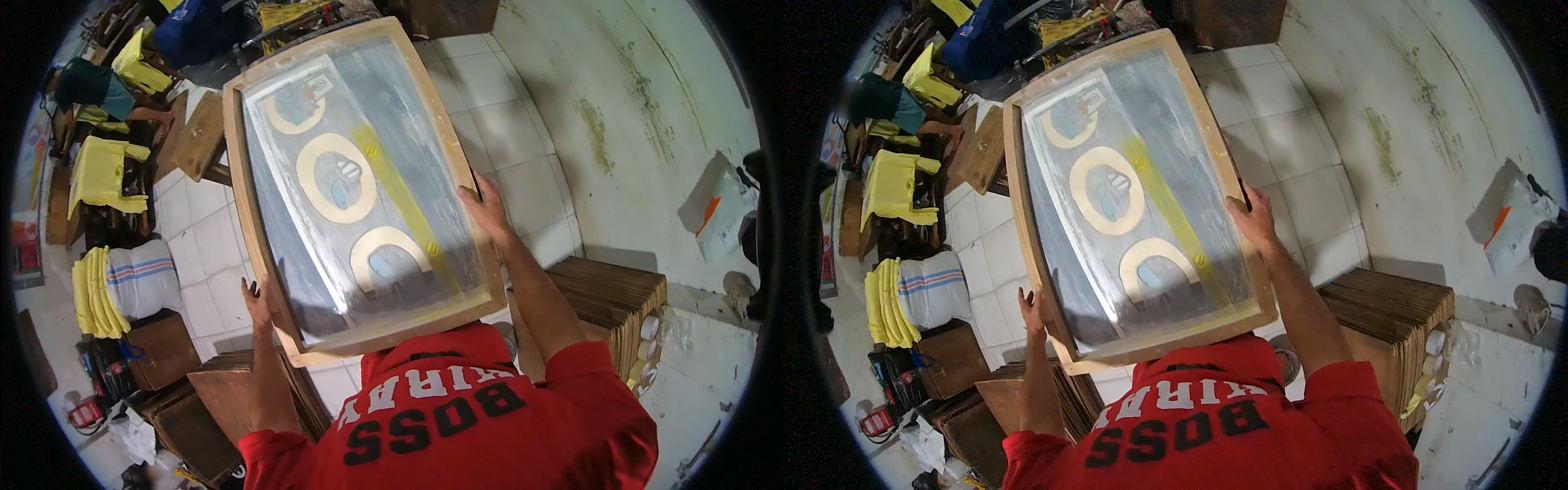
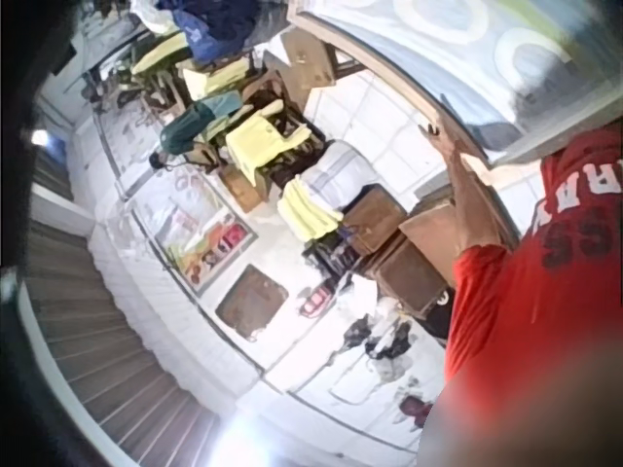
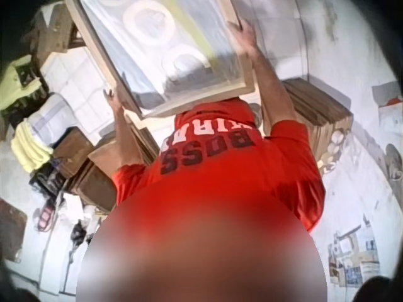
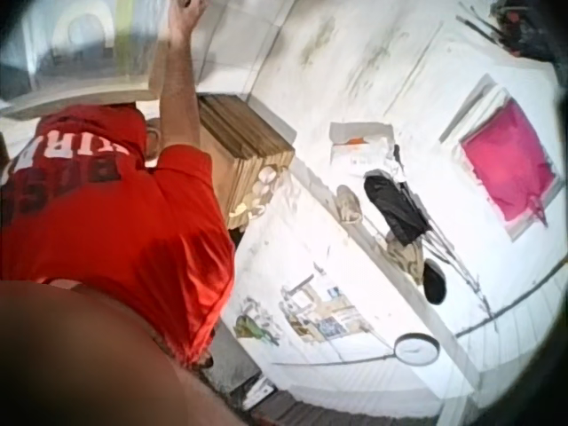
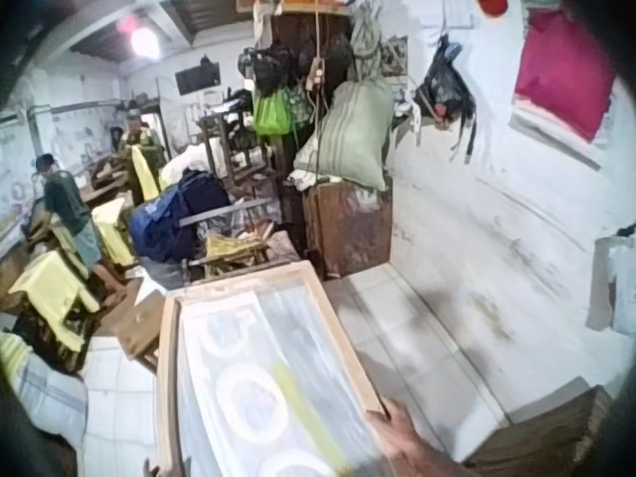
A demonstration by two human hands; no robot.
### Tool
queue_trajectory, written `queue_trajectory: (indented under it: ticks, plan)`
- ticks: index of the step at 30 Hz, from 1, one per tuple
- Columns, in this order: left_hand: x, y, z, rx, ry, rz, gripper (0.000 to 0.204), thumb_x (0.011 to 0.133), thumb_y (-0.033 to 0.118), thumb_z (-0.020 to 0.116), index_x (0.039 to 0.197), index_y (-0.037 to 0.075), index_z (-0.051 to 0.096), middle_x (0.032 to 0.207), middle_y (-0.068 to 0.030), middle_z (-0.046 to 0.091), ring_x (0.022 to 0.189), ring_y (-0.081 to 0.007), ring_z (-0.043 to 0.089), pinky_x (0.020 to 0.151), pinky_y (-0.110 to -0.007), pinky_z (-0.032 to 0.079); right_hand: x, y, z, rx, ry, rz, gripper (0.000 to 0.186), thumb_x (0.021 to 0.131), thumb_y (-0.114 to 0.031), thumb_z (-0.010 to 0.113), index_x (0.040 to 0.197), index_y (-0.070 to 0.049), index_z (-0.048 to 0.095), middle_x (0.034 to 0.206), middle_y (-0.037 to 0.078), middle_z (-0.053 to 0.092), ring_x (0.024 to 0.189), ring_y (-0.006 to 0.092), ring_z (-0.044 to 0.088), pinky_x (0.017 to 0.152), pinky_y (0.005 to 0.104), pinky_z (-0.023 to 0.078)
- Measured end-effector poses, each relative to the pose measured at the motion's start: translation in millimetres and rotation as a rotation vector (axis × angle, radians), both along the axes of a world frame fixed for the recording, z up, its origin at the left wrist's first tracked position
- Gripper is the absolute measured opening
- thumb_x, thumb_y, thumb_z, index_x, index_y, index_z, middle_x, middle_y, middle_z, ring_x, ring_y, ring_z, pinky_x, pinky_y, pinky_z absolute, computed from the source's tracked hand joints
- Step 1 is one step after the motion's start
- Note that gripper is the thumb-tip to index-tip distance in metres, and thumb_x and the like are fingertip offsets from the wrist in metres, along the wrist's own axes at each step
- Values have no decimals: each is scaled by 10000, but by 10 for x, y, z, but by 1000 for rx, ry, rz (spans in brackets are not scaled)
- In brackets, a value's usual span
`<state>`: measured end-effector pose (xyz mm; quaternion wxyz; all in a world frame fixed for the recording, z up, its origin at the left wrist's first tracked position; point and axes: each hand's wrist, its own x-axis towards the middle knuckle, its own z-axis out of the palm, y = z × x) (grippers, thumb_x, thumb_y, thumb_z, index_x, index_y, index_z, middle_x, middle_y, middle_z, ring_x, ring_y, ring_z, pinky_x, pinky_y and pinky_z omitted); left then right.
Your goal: The person sets up a screen printing frame on a stand, secures it with clamps, and then lifts the screen to reveal a printed design on a black t-shirt underneath. The person then places the screen back down and adjusts the clamps.
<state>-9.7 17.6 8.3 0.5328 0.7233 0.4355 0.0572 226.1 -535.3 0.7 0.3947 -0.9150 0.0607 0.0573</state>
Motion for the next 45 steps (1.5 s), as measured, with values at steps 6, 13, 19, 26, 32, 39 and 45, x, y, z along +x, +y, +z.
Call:
queue_trajectory:
  ticks: [6,13,19,26,32,39,45]
  plan:
    - [-704,-30,49,-169,76,-55,614,938,528,681,1232,7,543,928,-95,621,791,-152,584,630,-281,446,-825,-519,-4,271,292,-33,947,874,-551,711,1547,-3,333,1453,300,469,1322,387,507,1104,435,402]
    - [-678,-523,268,-416,-6,80,496,989,586,560,941,96,628,685,56,512,583,-72,460,514,-269,354,-1111,-554,-55,583,375,-2,905,883,-482,740,1531,20,357,1398,235,560,1269,277,564,1061,355,435]
    - [-758,-299,49,-445,43,5,651,973,601,575,1265,19,592,1054,-43,614,937,-147,567,818,-299,472,-1150,-437,-125,474,245,-175,789,876,-423,763,1494,-46,449,1362,203,577,1209,294,598,1026,388,467]
    - [-850,-408,-218,-82,-110,34,742,974,496,640,1459,-25,427,1011,-64,624,889,-152,569,791,-304,483,-1352,-256,159,22,-137,22,725,787,-262,816,1423,-55,537,1325,218,565,1229,367,566,1033,422,474]
    - [-822,-546,-30,-47,-218,-186,782,884,238,795,1491,-18,373,1185,-146,660,1027,-193,635,885,-311,515,-1284,-326,31,73,-136,38,753,740,-206,792,1429,-53,529,1329,226,539,1225,377,562,1031,426,480]
    - [-853,-472,-58,5,-148,-208,718,869,159,776,1462,-25,416,1160,-148,675,1003,-207,638,879,-318,517,-1288,-325,54,88,-87,37,719,751,-189,755,1427,-72,540,1357,213,550,1271,349,536,1063,413,450]
    - [-867,-493,-61,45,-89,-174,749,870,189,771,1482,-18,394,1142,-159,683,949,-218,648,837,-325,529,-1264,-310,131,143,-83,57,715,747,-165,746,1428,-84,543,1346,205,570,1281,334,531,1074,402,437]
